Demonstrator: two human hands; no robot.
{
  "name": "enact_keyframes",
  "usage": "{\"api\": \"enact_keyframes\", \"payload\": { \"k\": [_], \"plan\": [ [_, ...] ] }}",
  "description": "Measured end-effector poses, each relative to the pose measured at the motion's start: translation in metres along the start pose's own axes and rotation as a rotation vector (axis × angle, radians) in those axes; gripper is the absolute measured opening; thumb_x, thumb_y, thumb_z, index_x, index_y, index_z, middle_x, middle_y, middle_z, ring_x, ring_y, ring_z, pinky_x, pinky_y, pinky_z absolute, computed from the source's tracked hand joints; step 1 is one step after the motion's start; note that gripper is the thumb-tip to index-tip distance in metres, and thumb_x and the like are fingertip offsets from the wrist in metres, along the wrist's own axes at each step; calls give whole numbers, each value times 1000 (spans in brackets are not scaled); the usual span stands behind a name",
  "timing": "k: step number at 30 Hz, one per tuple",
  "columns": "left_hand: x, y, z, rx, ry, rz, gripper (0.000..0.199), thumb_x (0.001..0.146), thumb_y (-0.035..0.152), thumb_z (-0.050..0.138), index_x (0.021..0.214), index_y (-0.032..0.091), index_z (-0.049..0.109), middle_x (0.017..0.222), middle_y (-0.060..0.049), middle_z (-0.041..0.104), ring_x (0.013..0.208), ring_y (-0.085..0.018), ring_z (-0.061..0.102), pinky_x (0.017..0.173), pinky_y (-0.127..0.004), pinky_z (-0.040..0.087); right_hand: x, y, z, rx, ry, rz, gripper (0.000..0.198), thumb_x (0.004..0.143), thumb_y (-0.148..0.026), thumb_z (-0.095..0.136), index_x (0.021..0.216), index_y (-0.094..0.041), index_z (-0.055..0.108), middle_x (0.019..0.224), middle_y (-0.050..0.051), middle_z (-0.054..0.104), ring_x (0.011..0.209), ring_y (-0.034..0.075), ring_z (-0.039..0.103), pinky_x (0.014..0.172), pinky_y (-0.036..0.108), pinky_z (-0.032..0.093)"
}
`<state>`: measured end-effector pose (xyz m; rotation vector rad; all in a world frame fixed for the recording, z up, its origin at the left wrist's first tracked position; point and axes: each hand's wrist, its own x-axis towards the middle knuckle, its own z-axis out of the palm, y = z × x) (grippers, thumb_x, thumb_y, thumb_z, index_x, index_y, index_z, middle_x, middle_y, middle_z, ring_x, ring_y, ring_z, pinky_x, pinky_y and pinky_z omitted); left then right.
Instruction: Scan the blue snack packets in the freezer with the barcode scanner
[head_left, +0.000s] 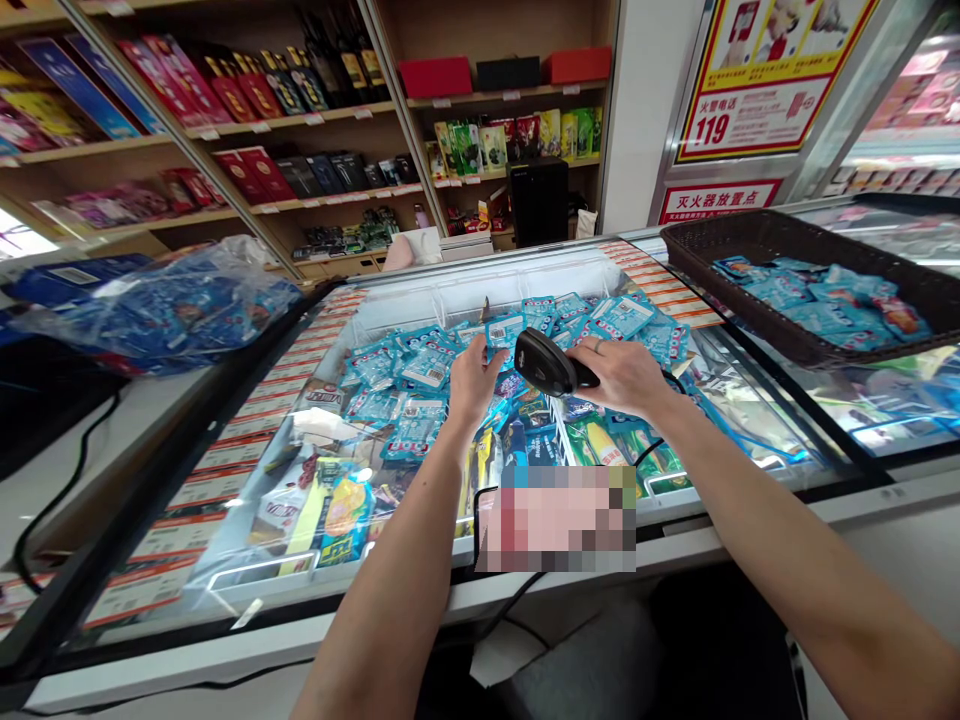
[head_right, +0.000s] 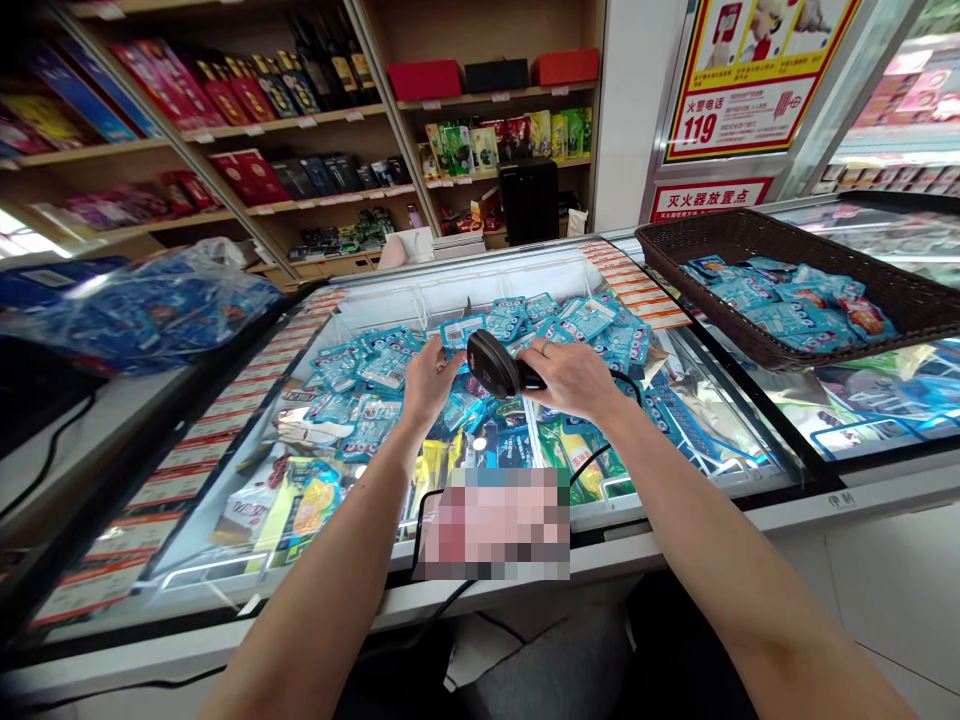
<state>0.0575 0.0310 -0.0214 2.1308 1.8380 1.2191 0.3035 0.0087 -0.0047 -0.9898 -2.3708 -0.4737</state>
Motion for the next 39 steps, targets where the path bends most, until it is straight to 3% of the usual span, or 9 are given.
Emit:
{"api": "enact_keyframes", "payload": {
  "k": [18,23,27,31,33,37,39],
  "plan": [
    [-1,0,2,87,6,25,20,83,40,49,78,20,49,58,3,40,51,-10,39,52,-24,25,1,-1,-1,38,-37,-4,33,84,-42,49,106,-19,59,93,5,65,74,16,57,58,28,33],
    [1,-6,1,115,42,-26,26,83,43,47,92,19,52,63,0,49,56,-14,48,57,-26,34,0,0,-1,6,3,21,35,85,-44,47,107,-19,58,92,5,65,74,17,57,59,28,32],
    [3,-12,-7,255,161,-91,47,83,39,45,122,12,44,92,-13,60,86,-26,57,77,-37,41,0,3,-3,9,7,54,35,84,-43,48,106,-17,59,91,6,64,76,17,57,61,28,33],
    [-2,-6,-16,411,289,-121,69,81,39,50,139,10,26,130,-23,45,119,-36,41,94,-50,33,-1,4,-3,12,0,67,35,84,-41,49,108,-17,58,95,8,64,79,19,57,61,27,34],
    [-5,0,-17,447,240,-15,64,82,38,49,140,18,29,139,-16,39,126,-35,34,100,-51,28,-1,4,-3,7,-4,78,35,83,-41,50,109,-18,57,97,8,64,80,20,57,61,28,34],
    [-9,4,-7,452,-84,307,40,86,35,44,126,31,49,136,-3,47,129,-26,34,108,-49,18,-1,6,-3,-13,-8,136,35,82,-40,52,108,-18,57,96,8,64,80,21,58,60,28,33],
    [-10,1,-1,456,-148,319,33,87,37,41,116,32,56,128,-2,54,126,-25,39,108,-51,17,-1,8,-3,-25,-2,165,34,82,-40,52,109,-19,57,96,7,64,81,21,58,60,28,33]
  ]
}}
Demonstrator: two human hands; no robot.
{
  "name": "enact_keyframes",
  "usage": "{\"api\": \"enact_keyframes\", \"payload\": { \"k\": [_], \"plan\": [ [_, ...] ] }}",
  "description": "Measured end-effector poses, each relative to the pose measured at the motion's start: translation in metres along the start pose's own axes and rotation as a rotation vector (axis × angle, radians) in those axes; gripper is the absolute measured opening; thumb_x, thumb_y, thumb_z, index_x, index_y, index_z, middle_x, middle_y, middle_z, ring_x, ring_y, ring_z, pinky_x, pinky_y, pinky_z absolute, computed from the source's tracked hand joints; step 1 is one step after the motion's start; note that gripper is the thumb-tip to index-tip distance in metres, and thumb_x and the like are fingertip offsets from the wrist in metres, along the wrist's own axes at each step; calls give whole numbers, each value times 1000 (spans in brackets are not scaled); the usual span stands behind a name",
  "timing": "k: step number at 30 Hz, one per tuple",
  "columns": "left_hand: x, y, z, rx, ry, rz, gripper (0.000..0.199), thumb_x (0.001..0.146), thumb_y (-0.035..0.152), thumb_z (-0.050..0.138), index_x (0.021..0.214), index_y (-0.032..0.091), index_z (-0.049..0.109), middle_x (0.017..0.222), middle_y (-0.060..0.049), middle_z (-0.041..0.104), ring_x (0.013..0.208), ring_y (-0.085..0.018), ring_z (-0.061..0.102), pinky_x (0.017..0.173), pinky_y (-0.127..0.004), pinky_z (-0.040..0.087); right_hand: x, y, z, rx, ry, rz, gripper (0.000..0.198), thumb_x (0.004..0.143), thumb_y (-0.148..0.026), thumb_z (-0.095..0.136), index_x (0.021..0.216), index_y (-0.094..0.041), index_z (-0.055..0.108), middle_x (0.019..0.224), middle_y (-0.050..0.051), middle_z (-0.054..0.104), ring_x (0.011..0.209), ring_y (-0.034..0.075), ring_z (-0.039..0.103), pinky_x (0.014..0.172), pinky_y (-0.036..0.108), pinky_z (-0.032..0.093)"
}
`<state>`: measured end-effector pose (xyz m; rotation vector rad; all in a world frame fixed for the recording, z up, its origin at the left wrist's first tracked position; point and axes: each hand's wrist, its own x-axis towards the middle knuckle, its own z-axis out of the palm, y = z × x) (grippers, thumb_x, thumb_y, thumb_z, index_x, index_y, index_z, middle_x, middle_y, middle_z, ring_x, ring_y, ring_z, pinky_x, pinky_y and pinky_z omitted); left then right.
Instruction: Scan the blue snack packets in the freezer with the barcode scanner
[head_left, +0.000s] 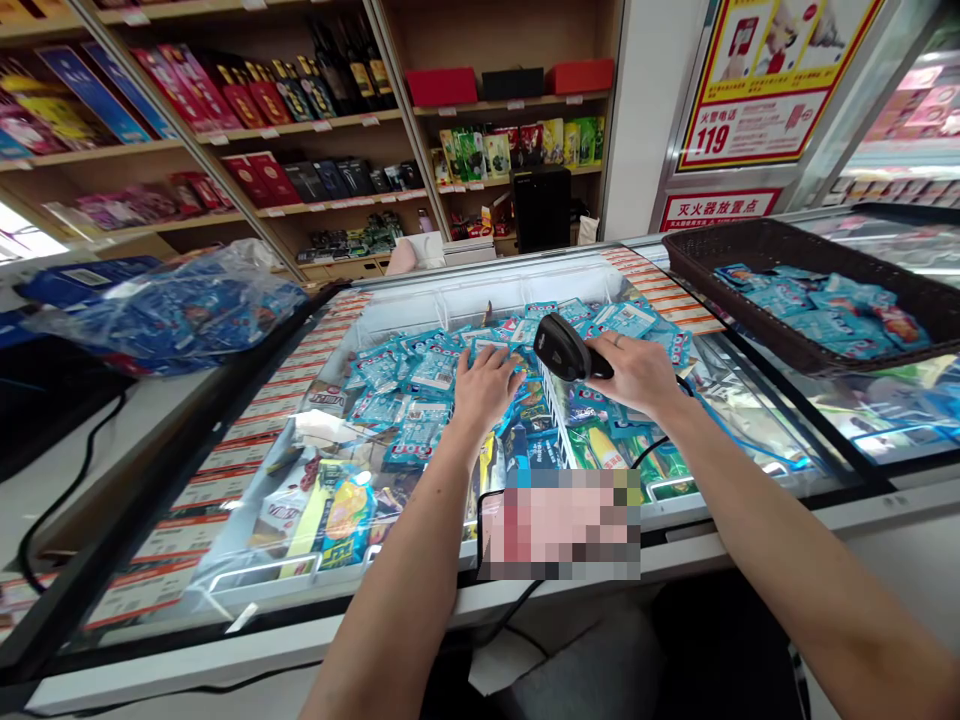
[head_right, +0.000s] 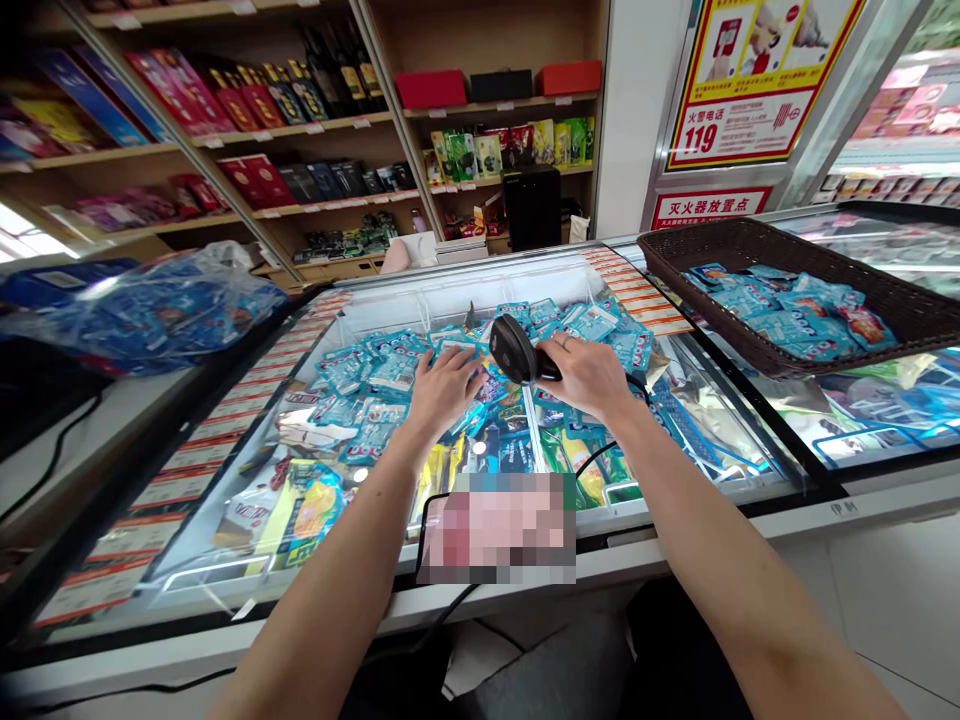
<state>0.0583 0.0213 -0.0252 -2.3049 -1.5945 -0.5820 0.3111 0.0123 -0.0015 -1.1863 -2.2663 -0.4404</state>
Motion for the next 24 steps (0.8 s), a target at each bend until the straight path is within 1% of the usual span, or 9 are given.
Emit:
{"api": "enact_keyframes", "payload": {
  "k": [2,5,9,13,19,21,24],
  "plan": [
    [-1,-2,5,3,-2,-36,31,88,38,40,110,30,60,125,-3,57,124,-25,40,106,-52,20,0,2,1,-11,6,29,35,81,-39,53,109,-19,57,96,7,64,83,21,58,60,28,34],
    [-1,-5,6,16,24,-77,30,87,37,40,104,27,63,123,-5,58,124,-27,40,105,-53,23,-1,5,4,-34,13,69,34,80,-38,54,108,-20,58,95,6,64,81,20,58,59,28,34],
    [-2,-5,3,31,44,-76,30,87,33,41,104,24,63,122,-7,58,124,-28,41,105,-54,22,-1,6,7,-53,4,70,33,79,-40,55,105,-19,59,93,6,64,78,20,58,57,28,33],
    [-2,-4,2,37,57,-70,32,86,30,41,111,24,60,125,-7,56,127,-27,40,107,-52,22,7,2,-2,-71,-5,43,35,79,-42,54,106,-19,58,94,6,64,78,20,58,56,28,31],
    [-2,-6,5,27,77,-65,32,86,27,40,111,23,59,124,-8,58,126,-25,42,109,-51,21,21,2,-25,-104,-42,-60,38,79,-40,54,113,-23,55,99,5,63,75,18,57,53,28,26],
    [-2,-6,4,21,79,-56,33,86,26,40,113,22,58,124,-8,58,126,-25,42,109,-51,20,21,3,-28,-84,-59,-99,36,80,-38,54,113,-23,55,98,5,63,75,18,57,53,27,26],
    [-2,-5,1,21,89,-29,34,87,26,39,116,22,55,125,-8,57,126,-23,42,111,-49,18,16,2,-26,-12,-81,-123,34,80,-37,54,111,-23,55,96,4,63,77,17,58,55,26,28]
  ]
}}
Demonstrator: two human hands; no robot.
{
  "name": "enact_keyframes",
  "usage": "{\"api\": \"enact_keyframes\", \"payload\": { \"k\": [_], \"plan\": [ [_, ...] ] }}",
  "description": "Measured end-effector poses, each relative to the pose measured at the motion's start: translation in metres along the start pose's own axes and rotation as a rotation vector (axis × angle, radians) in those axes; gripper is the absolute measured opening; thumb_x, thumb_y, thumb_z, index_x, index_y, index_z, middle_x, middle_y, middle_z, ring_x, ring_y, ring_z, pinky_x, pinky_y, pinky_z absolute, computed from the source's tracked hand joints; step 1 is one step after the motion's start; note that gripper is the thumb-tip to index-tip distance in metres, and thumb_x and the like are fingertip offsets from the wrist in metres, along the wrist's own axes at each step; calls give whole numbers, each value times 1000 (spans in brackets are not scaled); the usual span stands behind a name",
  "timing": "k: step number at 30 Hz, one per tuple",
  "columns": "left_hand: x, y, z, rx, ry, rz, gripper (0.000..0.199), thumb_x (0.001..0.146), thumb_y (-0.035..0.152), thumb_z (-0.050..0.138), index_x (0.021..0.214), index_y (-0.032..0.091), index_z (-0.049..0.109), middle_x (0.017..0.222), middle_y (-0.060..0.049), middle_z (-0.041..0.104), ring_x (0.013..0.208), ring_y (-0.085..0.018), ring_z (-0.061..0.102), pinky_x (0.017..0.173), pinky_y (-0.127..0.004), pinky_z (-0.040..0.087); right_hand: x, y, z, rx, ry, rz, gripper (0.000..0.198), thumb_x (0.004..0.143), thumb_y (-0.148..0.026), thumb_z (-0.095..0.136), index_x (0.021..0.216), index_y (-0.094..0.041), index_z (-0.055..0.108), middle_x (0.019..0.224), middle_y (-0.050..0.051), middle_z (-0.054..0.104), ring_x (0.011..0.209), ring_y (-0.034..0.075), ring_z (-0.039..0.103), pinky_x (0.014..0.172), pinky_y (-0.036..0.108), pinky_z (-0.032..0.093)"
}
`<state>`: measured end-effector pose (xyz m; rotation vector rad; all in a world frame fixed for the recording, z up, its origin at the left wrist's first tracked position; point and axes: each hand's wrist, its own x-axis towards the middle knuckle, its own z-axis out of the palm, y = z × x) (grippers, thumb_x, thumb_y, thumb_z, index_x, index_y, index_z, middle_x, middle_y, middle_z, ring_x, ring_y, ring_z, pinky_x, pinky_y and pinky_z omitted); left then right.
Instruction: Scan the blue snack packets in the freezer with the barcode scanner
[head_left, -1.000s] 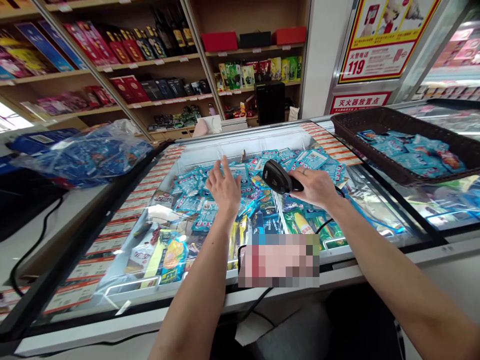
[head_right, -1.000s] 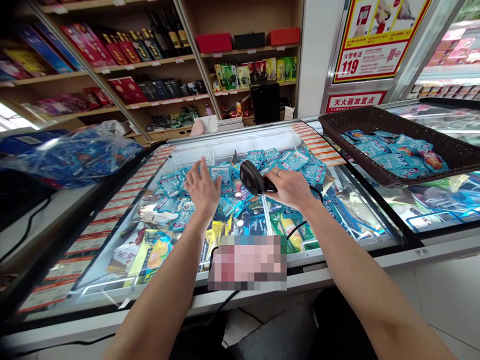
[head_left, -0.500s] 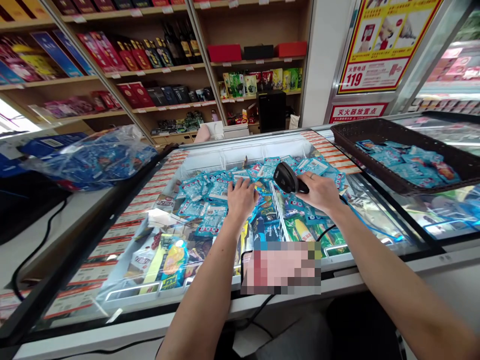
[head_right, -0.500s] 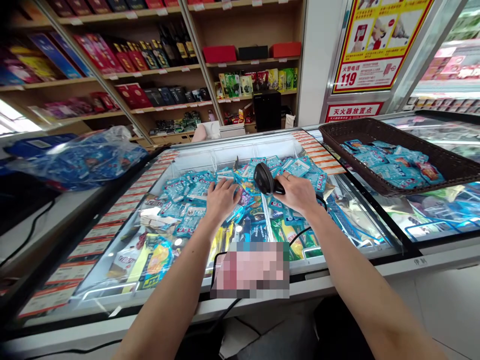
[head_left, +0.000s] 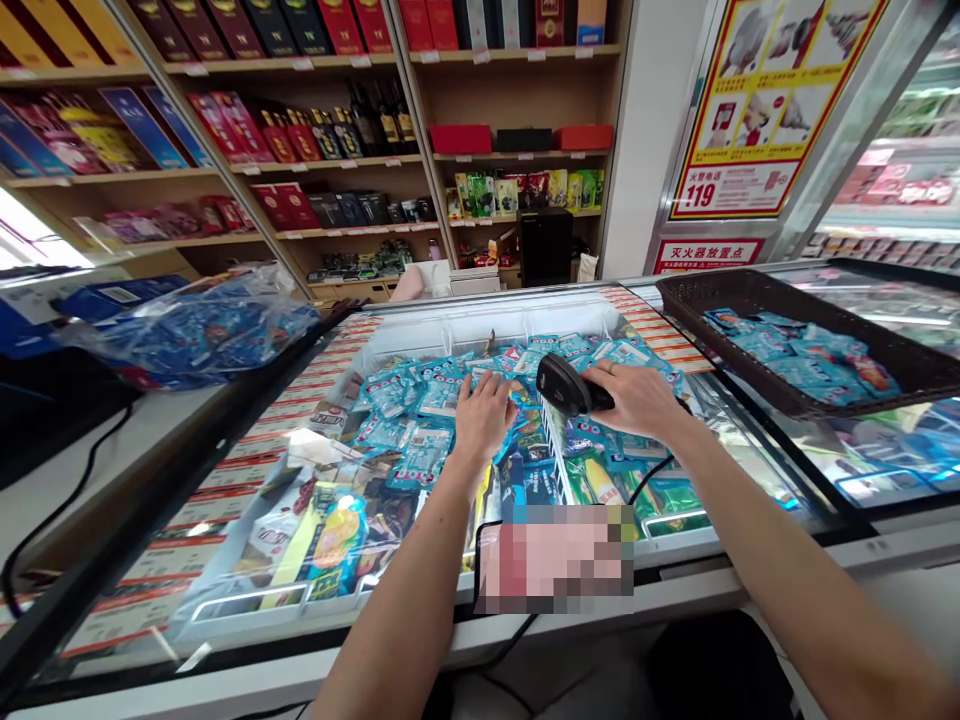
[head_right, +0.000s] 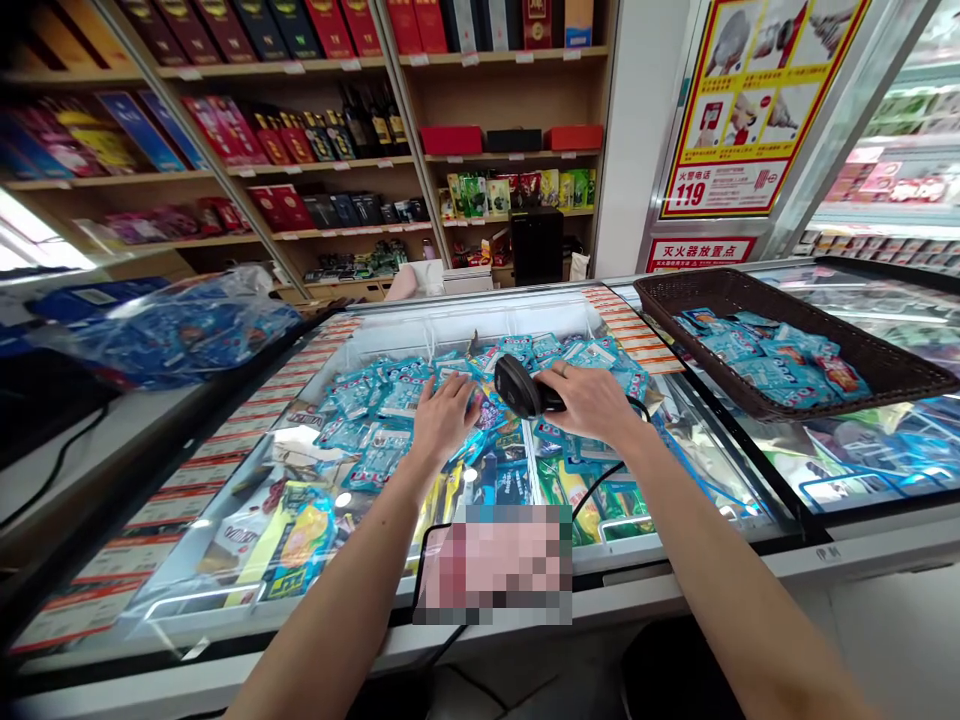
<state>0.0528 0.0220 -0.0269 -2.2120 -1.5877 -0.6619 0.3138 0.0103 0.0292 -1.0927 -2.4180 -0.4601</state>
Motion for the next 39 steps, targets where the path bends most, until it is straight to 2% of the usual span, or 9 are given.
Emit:
{"api": "enact_keyframes", "payload": {
  "k": [7,11,15,18,22,26,29,34,39],
  "plan": [
    [5,9,-5,-30,30,25,35,89,31,38,119,23,53,122,-7,59,124,-21,45,112,-47,17,-15,-1,11,134,-60,-18,32,81,-36,55,109,-21,53,101,4,64,79,16,59,56,25,32],
    [9,13,-5,-39,43,-9,35,90,34,36,117,22,54,116,-7,62,114,-20,52,110,-44,21,-19,5,8,148,-66,-16,33,80,-36,56,110,-21,53,97,4,66,75,16,60,56,26,31],
    [23,13,-3,-46,21,-119,38,90,40,33,114,21,57,109,-7,64,103,-20,57,98,-38,35,-20,9,6,108,-19,79,38,80,-40,55,112,-21,51,94,4,66,73,17,61,53,25,29],
    [40,15,4,-27,-51,-196,45,89,47,31,110,19,59,107,-8,64,99,-20,58,87,-32,42,-20,9,6,70,-26,147,35,81,-39,53,110,-21,52,93,5,66,74,18,61,54,25,29],
    [63,22,16,68,-179,-330,56,86,57,30,108,17,61,100,-12,64,96,-23,59,82,-33,42,-20,10,10,47,-58,201,31,81,-39,52,108,-23,52,95,4,66,76,19,62,56,26,32],
    [79,30,26,130,-236,-469,73,77,72,26,104,15,63,109,-17,60,101,-30,56,85,-41,40,-19,13,13,49,-39,254,32,82,-39,52,110,-24,51,96,3,66,78,20,63,57,27,35],
    [86,33,31,153,-274,-540,78,71,77,27,99,15,64,113,-19,57,107,-35,53,88,-46,38,-18,15,12,49,-28,300,32,81,-38,54,109,-23,51,99,4,66,81,20,63,58,27,36],
    [86,29,36,145,-290,-524,71,64,75,45,104,19,60,117,-17,54,111,-36,49,90,-48,36,-18,13,11,54,-76,308,29,81,-39,54,106,-23,51,97,5,66,79,20,63,58,27,36],
    [75,15,29,-40,-229,-440,75,64,61,60,126,24,40,116,-13,56,108,-31,52,87,-43,38,-19,9,14,50,-107,256,31,83,-40,51,109,-24,50,98,3,66,80,21,63,60,28,37]
  ]
}}
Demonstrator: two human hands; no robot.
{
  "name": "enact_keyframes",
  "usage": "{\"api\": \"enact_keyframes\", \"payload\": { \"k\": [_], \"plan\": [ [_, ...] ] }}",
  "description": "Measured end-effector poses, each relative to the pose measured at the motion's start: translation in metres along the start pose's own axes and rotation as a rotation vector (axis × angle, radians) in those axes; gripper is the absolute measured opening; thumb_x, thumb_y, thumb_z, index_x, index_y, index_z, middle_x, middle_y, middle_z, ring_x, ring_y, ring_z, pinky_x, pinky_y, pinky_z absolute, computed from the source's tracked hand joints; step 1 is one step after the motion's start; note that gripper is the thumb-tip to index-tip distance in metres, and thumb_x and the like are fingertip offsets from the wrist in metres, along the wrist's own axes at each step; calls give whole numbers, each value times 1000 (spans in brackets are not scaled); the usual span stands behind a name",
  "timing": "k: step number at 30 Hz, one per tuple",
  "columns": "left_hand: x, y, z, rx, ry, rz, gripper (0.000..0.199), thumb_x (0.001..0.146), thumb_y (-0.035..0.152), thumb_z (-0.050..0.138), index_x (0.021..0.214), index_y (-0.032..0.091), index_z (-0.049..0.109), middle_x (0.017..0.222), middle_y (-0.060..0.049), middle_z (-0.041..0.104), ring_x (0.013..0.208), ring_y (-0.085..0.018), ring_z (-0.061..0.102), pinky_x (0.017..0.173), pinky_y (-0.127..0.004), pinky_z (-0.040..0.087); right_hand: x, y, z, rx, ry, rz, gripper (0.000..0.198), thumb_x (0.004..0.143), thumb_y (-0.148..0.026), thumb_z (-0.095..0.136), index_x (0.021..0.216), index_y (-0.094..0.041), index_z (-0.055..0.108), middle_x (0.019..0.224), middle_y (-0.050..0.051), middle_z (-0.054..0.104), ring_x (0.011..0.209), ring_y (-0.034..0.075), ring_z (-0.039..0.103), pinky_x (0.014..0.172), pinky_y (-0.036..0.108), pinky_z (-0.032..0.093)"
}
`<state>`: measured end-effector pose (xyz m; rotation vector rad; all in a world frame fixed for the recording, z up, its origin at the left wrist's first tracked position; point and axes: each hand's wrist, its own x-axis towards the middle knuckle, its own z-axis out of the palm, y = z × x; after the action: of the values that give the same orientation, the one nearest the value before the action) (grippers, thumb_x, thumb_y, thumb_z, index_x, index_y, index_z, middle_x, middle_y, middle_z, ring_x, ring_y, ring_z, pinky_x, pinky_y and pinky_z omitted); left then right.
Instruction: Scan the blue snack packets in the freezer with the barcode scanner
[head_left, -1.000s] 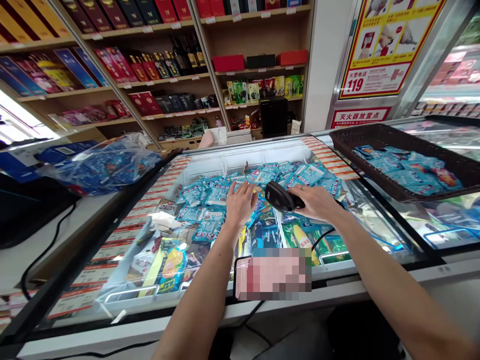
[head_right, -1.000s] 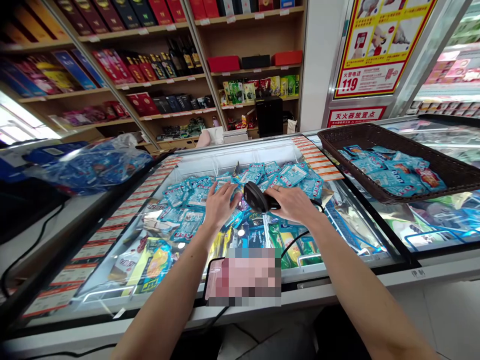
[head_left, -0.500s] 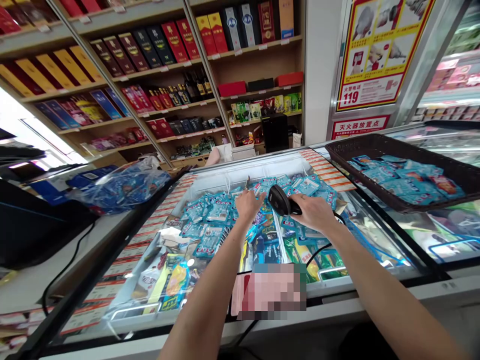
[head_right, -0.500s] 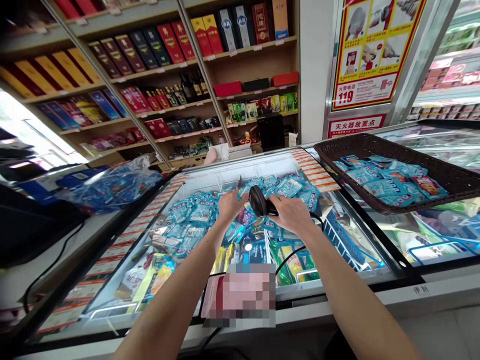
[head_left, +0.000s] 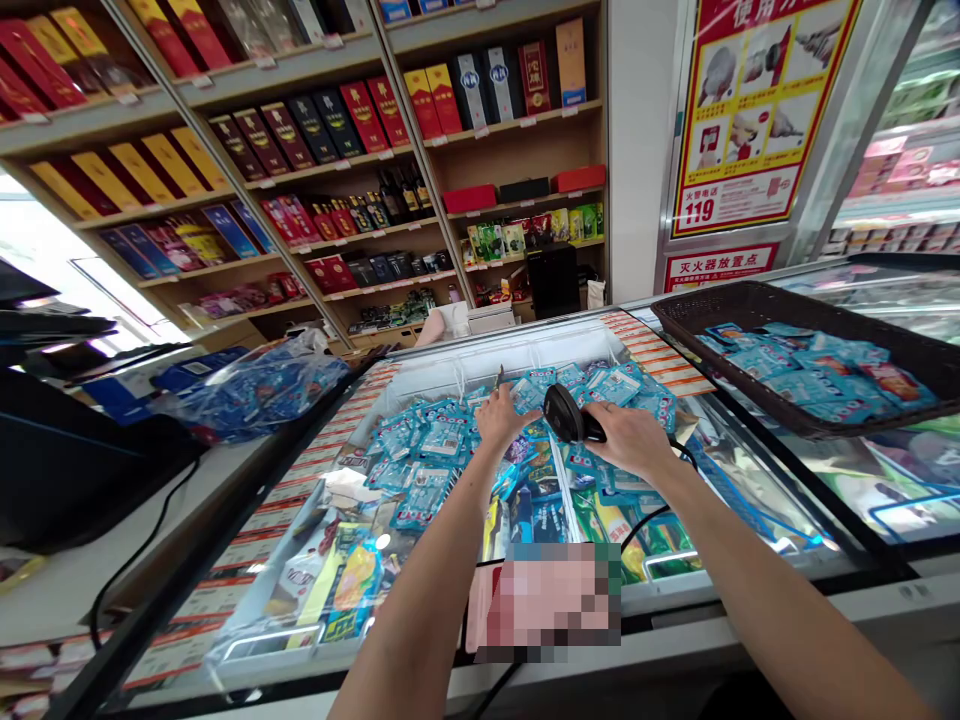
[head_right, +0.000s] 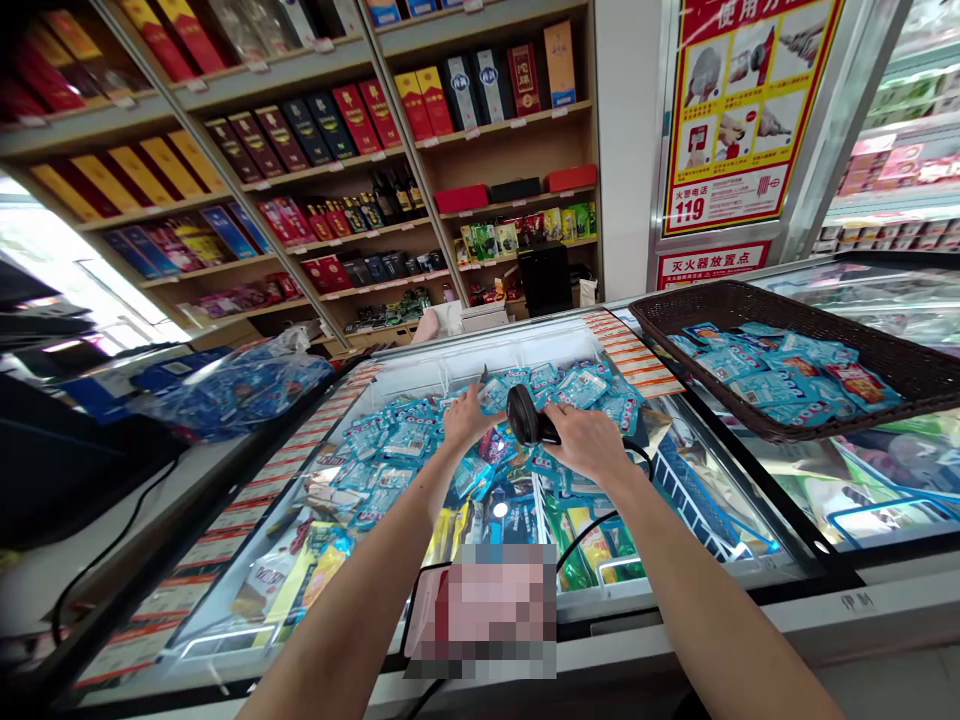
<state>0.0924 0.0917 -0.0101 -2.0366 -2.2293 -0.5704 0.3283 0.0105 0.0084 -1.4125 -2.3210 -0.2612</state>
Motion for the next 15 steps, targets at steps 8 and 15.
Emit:
{"api": "enact_keyframes", "payload": {
  "k": [8,15],
  "plan": [
    [-32,-27,-18,-538,116,142,68,77,28,53,138,24,22,94,-4,54,62,-9,48,61,-24,40,-2,-5,-1,-13,-19,-46,38,82,-42,53,115,-23,49,98,5,66,80,21,63,59,27,36],
    [-53,-43,-11,-635,103,95,37,79,38,52,112,20,47,83,-2,58,69,-12,53,63,-24,40,-3,-11,2,19,-22,-124,46,81,-45,55,120,-24,46,97,3,67,80,21,63,60,27,37]
  ]
}}
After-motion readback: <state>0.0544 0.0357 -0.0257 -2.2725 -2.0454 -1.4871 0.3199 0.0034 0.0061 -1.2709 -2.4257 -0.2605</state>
